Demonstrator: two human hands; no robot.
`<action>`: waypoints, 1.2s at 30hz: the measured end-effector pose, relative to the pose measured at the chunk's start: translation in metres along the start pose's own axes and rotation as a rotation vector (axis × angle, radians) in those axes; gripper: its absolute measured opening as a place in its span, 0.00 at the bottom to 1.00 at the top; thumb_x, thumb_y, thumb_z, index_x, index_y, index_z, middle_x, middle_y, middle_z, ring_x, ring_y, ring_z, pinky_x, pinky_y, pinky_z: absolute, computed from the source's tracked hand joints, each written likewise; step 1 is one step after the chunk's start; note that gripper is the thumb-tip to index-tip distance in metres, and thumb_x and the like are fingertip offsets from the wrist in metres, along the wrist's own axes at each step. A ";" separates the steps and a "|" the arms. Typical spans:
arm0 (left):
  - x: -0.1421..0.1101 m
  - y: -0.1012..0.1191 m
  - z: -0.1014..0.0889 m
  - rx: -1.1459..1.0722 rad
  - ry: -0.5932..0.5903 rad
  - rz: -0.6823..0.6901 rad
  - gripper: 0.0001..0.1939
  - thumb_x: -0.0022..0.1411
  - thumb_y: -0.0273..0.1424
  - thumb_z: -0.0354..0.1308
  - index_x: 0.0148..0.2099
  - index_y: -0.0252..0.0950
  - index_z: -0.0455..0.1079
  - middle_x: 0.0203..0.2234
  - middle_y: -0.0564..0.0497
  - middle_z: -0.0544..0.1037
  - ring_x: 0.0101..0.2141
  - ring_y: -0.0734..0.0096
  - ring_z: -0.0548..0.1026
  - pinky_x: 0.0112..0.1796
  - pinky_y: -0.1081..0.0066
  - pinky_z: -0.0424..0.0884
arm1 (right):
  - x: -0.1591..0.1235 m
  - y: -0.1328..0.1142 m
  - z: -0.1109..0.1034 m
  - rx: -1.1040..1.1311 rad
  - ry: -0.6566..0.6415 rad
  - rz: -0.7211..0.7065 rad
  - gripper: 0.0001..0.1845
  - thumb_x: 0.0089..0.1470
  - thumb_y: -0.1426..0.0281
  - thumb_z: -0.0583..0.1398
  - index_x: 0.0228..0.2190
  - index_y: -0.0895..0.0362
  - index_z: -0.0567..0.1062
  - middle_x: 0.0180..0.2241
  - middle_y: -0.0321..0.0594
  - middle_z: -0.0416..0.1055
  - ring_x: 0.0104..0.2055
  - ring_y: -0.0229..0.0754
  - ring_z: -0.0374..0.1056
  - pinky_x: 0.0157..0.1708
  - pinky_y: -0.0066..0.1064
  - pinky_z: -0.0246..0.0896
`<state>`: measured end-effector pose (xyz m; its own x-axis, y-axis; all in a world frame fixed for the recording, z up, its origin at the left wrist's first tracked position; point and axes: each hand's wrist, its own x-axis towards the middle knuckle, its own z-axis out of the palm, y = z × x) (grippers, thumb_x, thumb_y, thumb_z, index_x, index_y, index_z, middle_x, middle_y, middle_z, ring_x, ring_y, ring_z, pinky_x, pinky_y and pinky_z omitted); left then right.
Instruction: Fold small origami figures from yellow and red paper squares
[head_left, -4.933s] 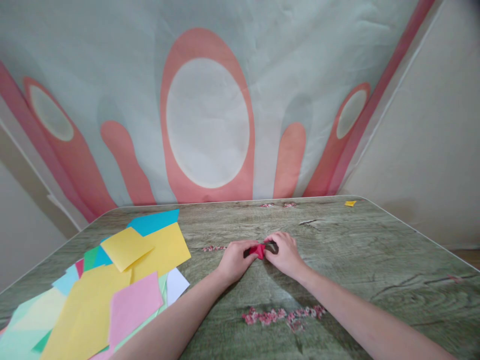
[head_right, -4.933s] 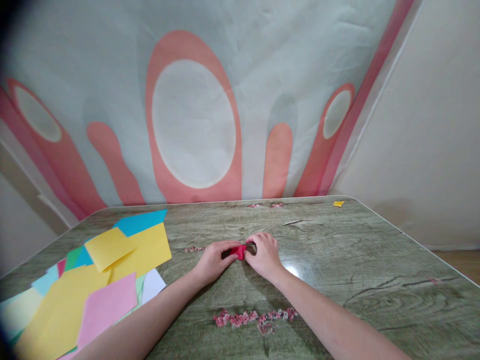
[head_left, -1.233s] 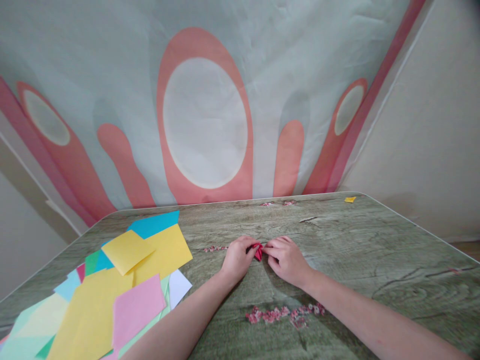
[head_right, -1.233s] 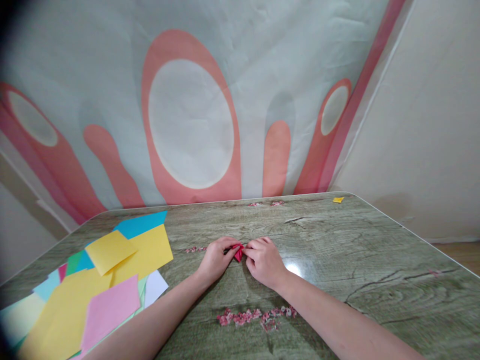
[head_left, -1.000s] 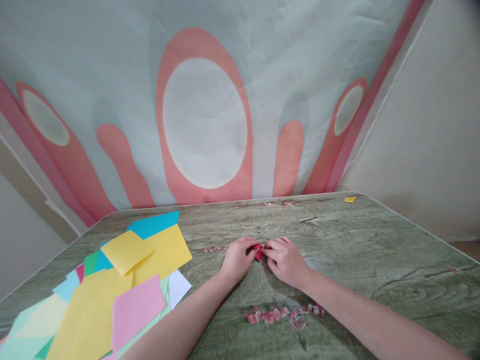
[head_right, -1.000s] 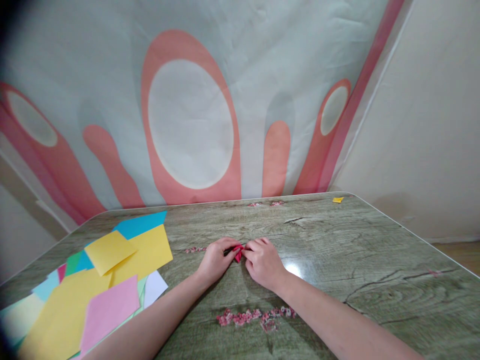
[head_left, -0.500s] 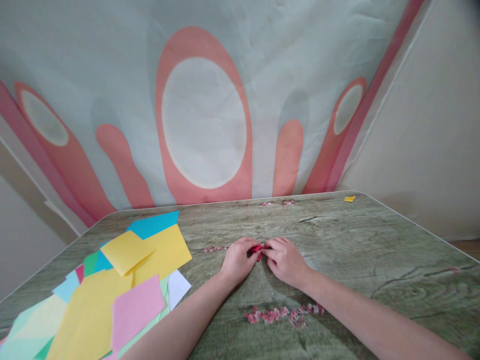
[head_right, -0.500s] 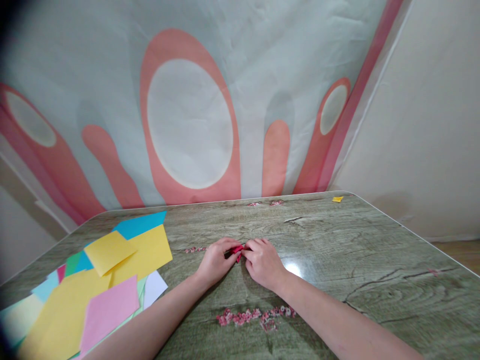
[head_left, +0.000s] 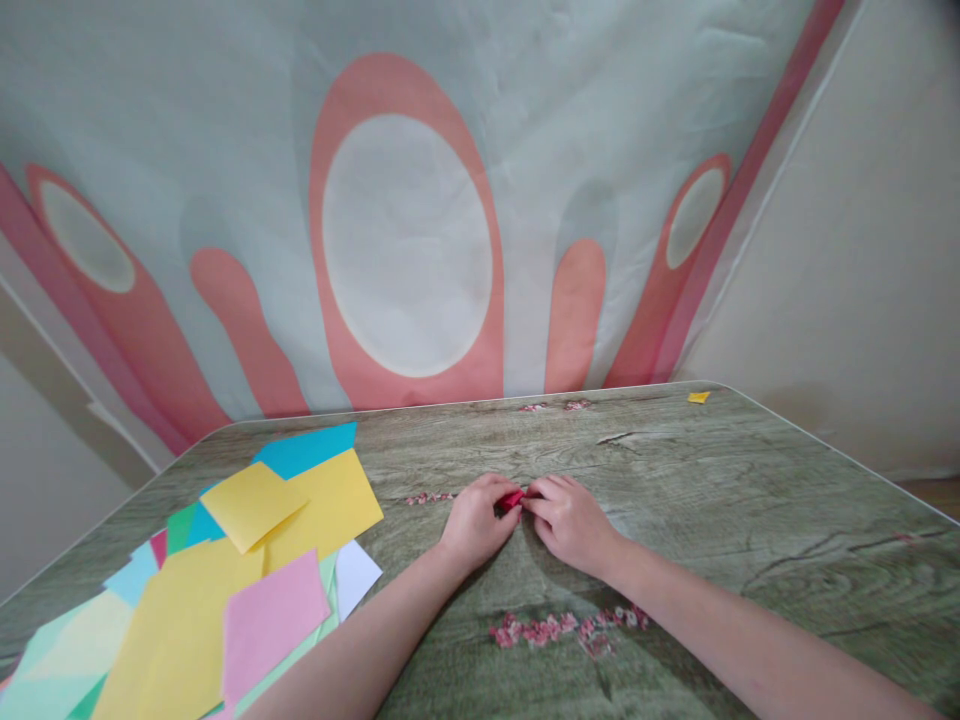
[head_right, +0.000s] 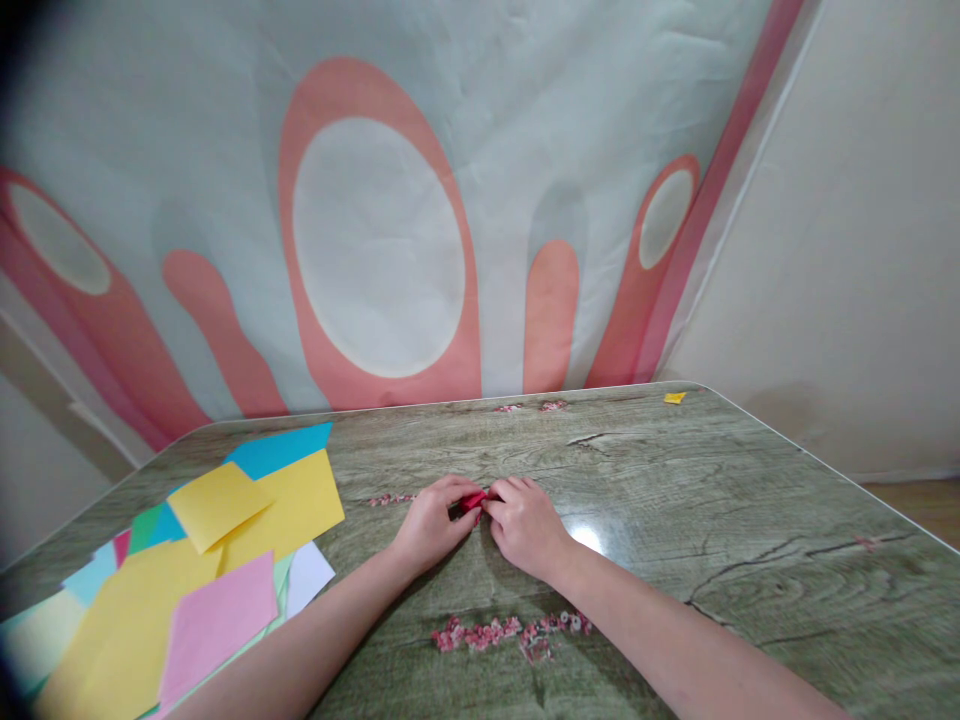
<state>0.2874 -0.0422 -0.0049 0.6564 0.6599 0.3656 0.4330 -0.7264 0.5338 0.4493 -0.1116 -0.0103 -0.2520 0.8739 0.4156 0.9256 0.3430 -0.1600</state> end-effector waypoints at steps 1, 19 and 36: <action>0.000 0.001 0.000 0.010 -0.003 0.006 0.10 0.56 0.28 0.55 0.41 0.39 0.73 0.37 0.51 0.75 0.37 0.69 0.72 0.41 0.71 0.68 | 0.000 0.000 0.000 0.001 -0.001 0.002 0.10 0.53 0.76 0.56 0.36 0.55 0.76 0.35 0.41 0.69 0.39 0.43 0.61 0.40 0.35 0.54; -0.002 0.001 0.000 0.189 -0.079 0.109 0.13 0.63 0.28 0.49 0.46 0.40 0.71 0.41 0.50 0.75 0.41 0.67 0.72 0.45 0.70 0.68 | 0.000 0.001 0.002 0.008 -0.009 0.002 0.10 0.52 0.76 0.57 0.35 0.55 0.76 0.35 0.41 0.69 0.40 0.43 0.61 0.40 0.35 0.56; -0.005 0.005 0.000 0.262 -0.101 0.146 0.14 0.64 0.31 0.46 0.46 0.38 0.70 0.42 0.47 0.74 0.43 0.65 0.70 0.45 0.67 0.67 | 0.000 0.007 0.004 0.110 0.049 0.039 0.13 0.51 0.79 0.55 0.35 0.55 0.77 0.33 0.39 0.71 0.38 0.40 0.64 0.42 0.32 0.59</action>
<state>0.2865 -0.0493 -0.0042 0.7755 0.5321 0.3397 0.4656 -0.8455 0.2615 0.4550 -0.1075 -0.0149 -0.2003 0.8703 0.4500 0.8972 0.3474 -0.2727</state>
